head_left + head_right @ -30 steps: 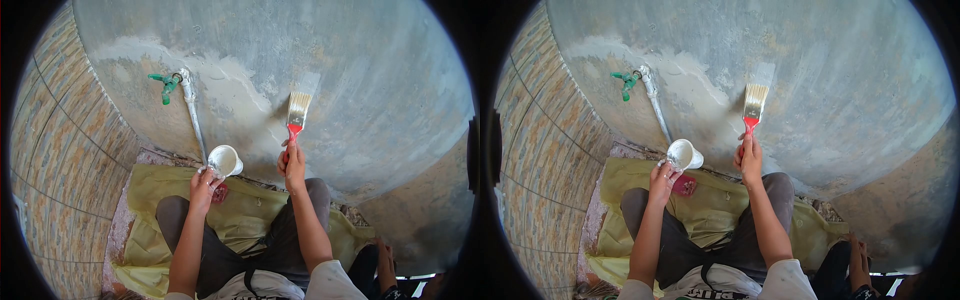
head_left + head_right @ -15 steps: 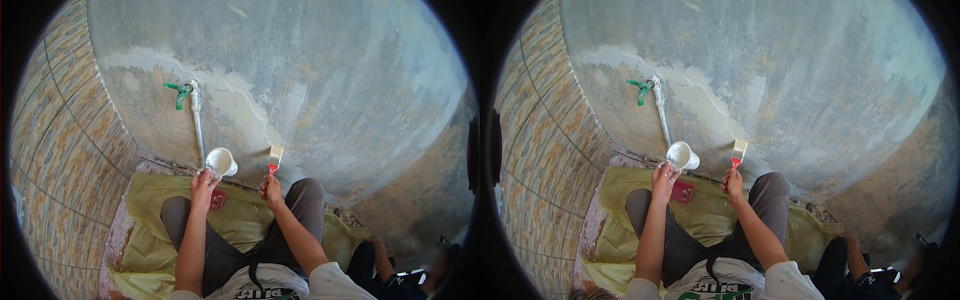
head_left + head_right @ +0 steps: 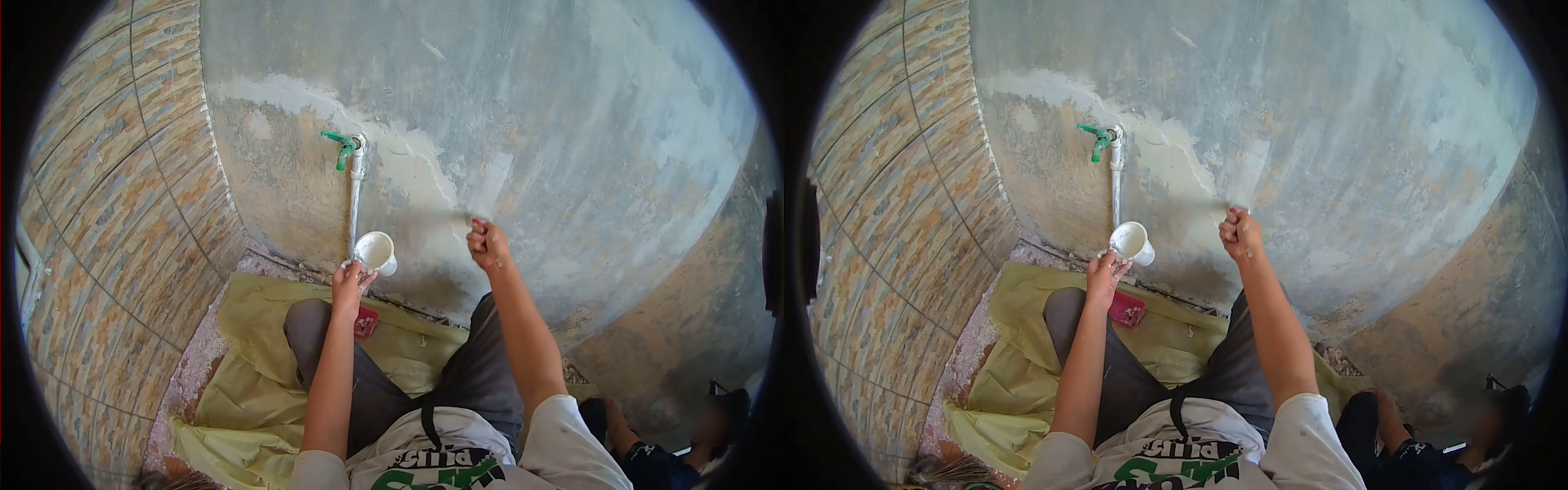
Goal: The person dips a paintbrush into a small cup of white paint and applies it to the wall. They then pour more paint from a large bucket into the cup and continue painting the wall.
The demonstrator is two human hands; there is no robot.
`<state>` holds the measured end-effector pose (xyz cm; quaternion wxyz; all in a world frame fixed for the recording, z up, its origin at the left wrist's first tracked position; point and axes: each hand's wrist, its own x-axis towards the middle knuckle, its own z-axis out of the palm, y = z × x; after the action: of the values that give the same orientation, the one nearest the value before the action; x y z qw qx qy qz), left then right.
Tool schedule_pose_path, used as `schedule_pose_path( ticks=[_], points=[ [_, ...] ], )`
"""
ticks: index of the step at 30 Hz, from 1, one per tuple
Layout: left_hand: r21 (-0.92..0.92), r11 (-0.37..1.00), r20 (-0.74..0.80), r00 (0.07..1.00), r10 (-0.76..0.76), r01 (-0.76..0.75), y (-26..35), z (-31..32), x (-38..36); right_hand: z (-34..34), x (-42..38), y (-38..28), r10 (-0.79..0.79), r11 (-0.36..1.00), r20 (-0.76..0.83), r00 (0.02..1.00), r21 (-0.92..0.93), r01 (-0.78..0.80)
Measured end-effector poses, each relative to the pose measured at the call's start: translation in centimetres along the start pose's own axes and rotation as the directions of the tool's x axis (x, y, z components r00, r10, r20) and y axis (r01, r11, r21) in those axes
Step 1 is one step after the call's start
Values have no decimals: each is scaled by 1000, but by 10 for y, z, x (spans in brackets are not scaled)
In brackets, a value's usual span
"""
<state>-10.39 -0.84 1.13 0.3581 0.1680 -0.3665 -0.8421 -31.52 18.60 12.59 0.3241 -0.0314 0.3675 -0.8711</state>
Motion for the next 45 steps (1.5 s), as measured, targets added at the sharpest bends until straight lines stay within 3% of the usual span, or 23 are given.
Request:
schedule_pose_path(
  ticks=[2, 4, 6, 9, 12, 16, 18, 22, 25, 28, 30, 33, 35, 40, 43, 45],
  points=[
    [24, 1000, 3, 1000, 5, -5, 0, 0, 0, 47, -18, -32, -90, 992, 57, 994, -87, 95],
    [29, 1000, 0, 1000, 2, -2, 0, -1, 2, 95, -38, -67, -209, 948, 218, 953, -192, 252],
    [39, 999, -4, 1000, -13, 13, -1, -1, 1, 147, -55, -109, -349, 864, 331, 877, -248, 438],
    [71, 997, -8, 1000, -13, 13, -1, 0, 2, 214, -93, -153, -544, 645, 493, 679, -272, 714],
    [63, 998, 49, 999, 12, -15, -9, -12, 10, 220, -97, -164, -515, 648, 544, 662, -258, 716],
    [84, 996, 17, 1000, 18, -19, -5, -12, 8, 121, -25, -100, -489, 805, 163, 857, -293, 515],
    [55, 998, -3, 1000, 28, -28, -1, -12, 5, 42, -9, -37, -498, 791, 31, 867, -393, 469],
    [38, 999, -12, 1000, 24, -23, 2, -8, 1, -81, -25, 90, -205, 965, -307, 929, -221, 140],
    [74, 997, -28, 1000, -14, 16, -1, -8, 0, -135, -26, 132, 55, 998, -408, 911, -14, -66],
    [69, 998, -16, 1000, -10, 11, 0, -6, 2, -117, -20, 110, -21, 1000, -372, 928, -21, 14],
    [63, 998, -12, 1000, -26, 26, -5, -6, 0, -82, -11, 76, -170, 983, -276, 946, -115, 143],
    [111, 993, 29, 999, -36, 33, -10, -5, 1, -2, -22, 11, -209, 976, 13, 978, 59, 208],
    [132, 991, 29, 999, -31, 27, -9, -5, 2, 50, -37, -23, -287, 957, 118, 951, 1, 289],
    [134, 991, -24, 1000, -19, 22, -8, -11, 5, 152, -73, -84, -510, 800, 388, 767, -112, 589],
    [106, 994, -32, 999, 2, 1, -8, -13, 5, 143, -54, -80, -475, 836, 332, 815, -118, 536],
    [93, 995, 14, 1000, 16, -17, -7, -14, 7, 94, -28, -47, -434, 878, 170, 884, -141, 458]
  ],
)
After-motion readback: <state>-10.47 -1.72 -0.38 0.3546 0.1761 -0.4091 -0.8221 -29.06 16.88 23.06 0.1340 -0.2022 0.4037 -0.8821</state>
